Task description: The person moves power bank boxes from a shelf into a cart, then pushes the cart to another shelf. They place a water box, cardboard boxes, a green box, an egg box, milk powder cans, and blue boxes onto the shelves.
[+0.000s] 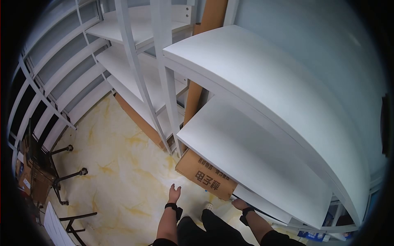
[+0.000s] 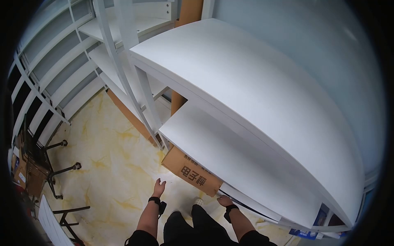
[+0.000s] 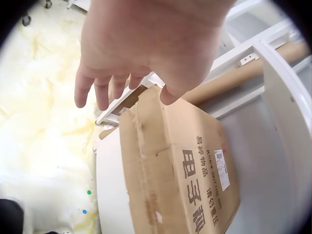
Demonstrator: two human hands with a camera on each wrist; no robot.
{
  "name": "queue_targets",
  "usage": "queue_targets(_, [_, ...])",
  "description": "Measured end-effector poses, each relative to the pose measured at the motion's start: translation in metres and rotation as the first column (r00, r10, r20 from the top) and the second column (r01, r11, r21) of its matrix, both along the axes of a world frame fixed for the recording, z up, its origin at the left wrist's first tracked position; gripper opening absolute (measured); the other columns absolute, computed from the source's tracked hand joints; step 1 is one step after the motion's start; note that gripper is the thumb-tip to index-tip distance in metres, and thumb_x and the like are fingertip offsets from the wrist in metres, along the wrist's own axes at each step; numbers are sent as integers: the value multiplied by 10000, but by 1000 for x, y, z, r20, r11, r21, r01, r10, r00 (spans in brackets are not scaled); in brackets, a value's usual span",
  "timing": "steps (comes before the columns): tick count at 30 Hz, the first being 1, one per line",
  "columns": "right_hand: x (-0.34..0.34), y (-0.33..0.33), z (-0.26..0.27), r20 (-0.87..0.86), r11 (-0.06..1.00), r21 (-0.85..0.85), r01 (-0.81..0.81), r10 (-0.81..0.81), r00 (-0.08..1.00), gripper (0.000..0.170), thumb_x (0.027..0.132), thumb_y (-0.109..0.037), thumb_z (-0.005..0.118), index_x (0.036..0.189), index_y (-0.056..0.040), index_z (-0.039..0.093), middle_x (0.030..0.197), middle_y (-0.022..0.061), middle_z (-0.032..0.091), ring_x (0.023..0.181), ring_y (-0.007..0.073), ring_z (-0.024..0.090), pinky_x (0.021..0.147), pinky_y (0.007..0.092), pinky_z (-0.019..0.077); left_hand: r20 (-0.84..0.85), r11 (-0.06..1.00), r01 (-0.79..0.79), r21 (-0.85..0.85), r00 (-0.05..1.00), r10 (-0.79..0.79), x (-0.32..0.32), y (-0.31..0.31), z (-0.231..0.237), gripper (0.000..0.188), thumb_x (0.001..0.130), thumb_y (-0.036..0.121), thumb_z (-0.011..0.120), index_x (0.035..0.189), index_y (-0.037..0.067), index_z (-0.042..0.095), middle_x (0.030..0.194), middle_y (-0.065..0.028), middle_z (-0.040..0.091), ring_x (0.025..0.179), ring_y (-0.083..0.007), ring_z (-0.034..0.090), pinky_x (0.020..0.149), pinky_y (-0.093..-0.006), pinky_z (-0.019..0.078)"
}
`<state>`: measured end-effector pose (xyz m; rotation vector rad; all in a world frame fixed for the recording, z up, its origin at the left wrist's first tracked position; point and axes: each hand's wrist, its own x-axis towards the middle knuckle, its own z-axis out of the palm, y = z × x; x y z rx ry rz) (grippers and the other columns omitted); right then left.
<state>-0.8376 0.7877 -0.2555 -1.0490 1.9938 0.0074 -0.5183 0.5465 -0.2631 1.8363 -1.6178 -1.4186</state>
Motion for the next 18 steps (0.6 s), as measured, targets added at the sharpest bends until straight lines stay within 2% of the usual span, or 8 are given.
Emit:
queue_targets(1, [-2,-13,5,-4,1000,10,-28,28,1000,519,771,-442,475,1023,0,579,1072,187,559,1022,319,514,888,360,390,-4,1000,-28,10,1000,28,-11,-5,-4,668,746,294,572,1240,-83,329,1201,-278,435,1147,-370,407,969,-374,325])
queue_targets(3, [8,-45,23,-21,942,47,331,-331,944,587,765,-434,482,1091,52,513,1082,214,548,1038,304,515,876,358,396,-16,998,-63,-14,998,63,-34,-21,-7,722,739,287,587,1264,-94,269,1235,-285,394,1154,-375,396,971,-380,324])
queue_targets(7, [5,-54,-37,282,855,-108,507,-462,841,612,745,-423,532,1099,75,490,1030,193,575,999,273,541,819,333,430,-19,980,-91,-176,996,89,-61,-45,1,797,720,297,611,1285,-95,210,1269,-287,347,1158,-373,388,974,-378,320])
queue_targets(9, [10,-67,-15,228,802,34,596,-587,777,594,753,-410,533,1107,65,485,1038,176,569,981,265,544,805,336,438,-108,993,-85,-76,991,77,-66,-54,14,851,693,305,631,1295,-92,178,1268,-289,346,1156,-364,391,961,-371,336])
queue_targets(10, [13,-72,-3,159,711,167,683,-703,693,577,760,-396,533,1114,56,479,1046,159,564,962,256,547,790,339,445,63,906,-67,-417,993,102,-68,-58,-16,835,669,288,644,1279,-96,222,1195,-276,432,1110,-352,436,926,-367,370])
queue_targets(13, [8,-65,-8,205,636,249,730,-772,602,584,760,-391,536,1158,27,446,1100,145,526,978,255,527,771,364,448,-51,948,175,-265,979,-195,-55,-85,13,772,662,283,640,1242,-99,302,1116,-255,489,1053,-357,469,902,-365,391])
queue_targets(15, [10,-69,7,205,626,253,738,-780,591,609,752,-405,541,1178,16,427,1139,149,501,1009,266,509,775,372,444,-111,948,194,-251,967,-227,-51,-90,-6,771,641,344,650,1201,-103,365,1070,-251,497,999,-363,490,876,-375,402])
queue_targets(18, [9,-79,-8,161,586,266,765,-810,564,653,737,-430,549,1202,5,404,1181,155,474,1055,276,482,786,382,437,135,965,218,-146,971,-199,-54,-86,-15,870,576,450,674,1175,-116,397,1021,-258,500,948,-352,501,828,-377,419])
